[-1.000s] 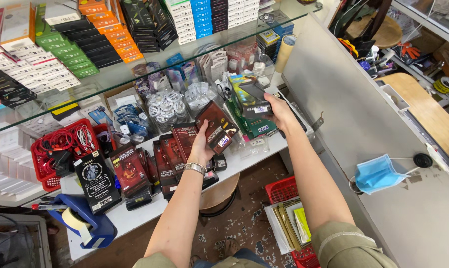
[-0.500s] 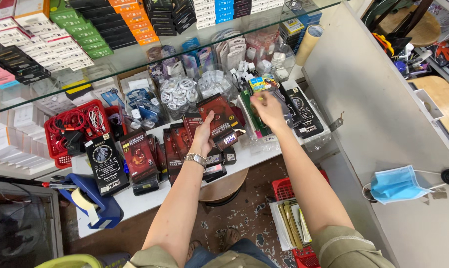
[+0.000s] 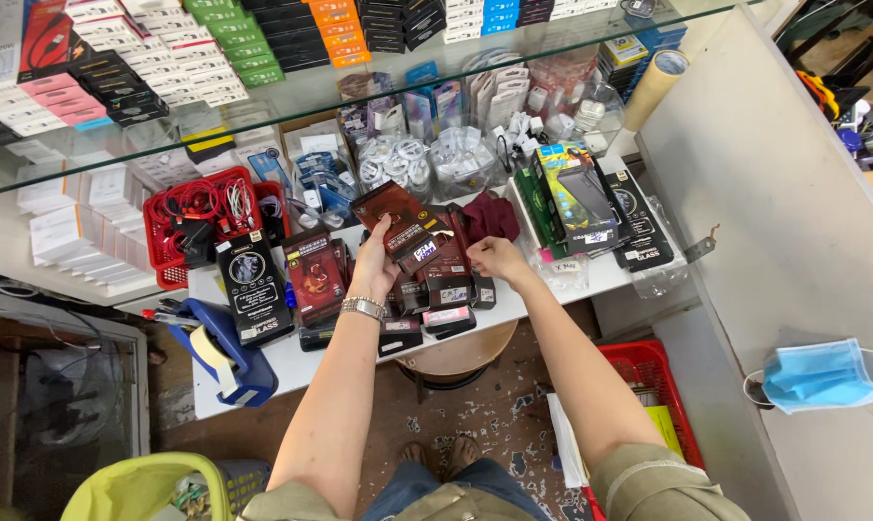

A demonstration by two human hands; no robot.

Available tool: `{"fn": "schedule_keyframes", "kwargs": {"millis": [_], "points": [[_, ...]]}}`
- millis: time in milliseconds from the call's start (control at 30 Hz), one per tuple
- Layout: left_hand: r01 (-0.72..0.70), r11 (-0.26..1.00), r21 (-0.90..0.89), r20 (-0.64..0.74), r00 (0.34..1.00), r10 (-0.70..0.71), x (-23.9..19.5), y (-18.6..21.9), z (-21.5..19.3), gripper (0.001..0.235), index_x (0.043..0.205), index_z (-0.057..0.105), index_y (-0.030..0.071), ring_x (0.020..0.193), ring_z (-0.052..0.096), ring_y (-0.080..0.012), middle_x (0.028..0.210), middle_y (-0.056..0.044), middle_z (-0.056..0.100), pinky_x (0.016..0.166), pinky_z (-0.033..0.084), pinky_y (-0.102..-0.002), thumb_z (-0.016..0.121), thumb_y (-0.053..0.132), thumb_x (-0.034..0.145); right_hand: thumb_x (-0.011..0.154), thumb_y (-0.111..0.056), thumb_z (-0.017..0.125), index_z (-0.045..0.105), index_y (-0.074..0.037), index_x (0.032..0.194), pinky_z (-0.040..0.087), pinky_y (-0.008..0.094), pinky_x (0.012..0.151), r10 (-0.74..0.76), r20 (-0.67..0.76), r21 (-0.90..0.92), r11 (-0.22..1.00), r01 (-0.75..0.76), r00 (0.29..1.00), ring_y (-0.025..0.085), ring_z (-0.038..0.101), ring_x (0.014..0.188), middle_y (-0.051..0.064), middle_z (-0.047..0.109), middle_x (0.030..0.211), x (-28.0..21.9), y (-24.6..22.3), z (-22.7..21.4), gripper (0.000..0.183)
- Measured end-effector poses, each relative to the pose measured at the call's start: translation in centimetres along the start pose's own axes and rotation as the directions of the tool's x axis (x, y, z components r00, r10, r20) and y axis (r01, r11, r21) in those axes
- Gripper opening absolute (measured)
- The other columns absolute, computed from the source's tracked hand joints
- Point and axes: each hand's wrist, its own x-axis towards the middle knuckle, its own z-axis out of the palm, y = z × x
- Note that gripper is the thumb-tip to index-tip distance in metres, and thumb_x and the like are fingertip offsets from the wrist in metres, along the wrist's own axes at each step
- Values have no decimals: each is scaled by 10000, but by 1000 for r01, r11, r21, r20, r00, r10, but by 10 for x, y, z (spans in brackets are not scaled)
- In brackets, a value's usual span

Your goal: The person wipes small product boxes with a cloth, writes on them with a marker, and places them into a glass display cabinet. The person handles multiple boxes, a cloth, and a marker while organizing items on a cluttered counter.

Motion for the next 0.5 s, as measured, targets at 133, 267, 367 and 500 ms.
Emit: {"fn": "schedule_keyframes", "kwargs": {"millis": [133, 267, 367, 500], "points": [[19, 1000, 14, -11, 1000, -19, -2, 8, -20, 389, 1224, 644, 101, 1017, 697, -225, 1131, -64, 731, 908, 566, -423, 688, 368, 945, 855, -399, 756, 695, 6, 1178, 556, 343, 832, -92, -91, -192, 979, 74, 992, 191, 698, 904, 92, 740, 969, 18, 21, 37, 521], [99, 994, 48, 9, 995, -100, -10, 14, -35, 386, 1216, 642, 135, 1033, 693, -223, 1142, -54, 729, 915, 557, -453, 647, 401, 937, 872, -469, 793, 660, 63, 1267, 520, 378, 920, -106, -212, -472, 881, -7, 971, 311, 671, 1036, 229, 705, 1109, 31, 25, 51, 676], [205, 979, -21, 104, 974, -202, -17, 12, -38, 382, 1203, 645, 124, 1033, 700, -251, 1158, -70, 726, 923, 562, -455, 631, 406, 946, 899, -491, 758, 715, 60, 1217, 528, 371, 894, -31, -168, -503, 862, -58, 985, 301, 686, 1016, 229, 729, 1103, 29, 21, 56, 638], [266, 964, -7, 193, 946, -259, -24, 4, -39, 379, 1183, 654, 103, 1003, 702, -274, 1146, -107, 719, 862, 582, -455, 632, 412, 964, 845, -417, 783, 696, 45, 1218, 570, 358, 720, 134, -184, -201, 965, -170, 974, 242, 742, 903, 158, 753, 1033, 15, 9, 62, 600]]}}
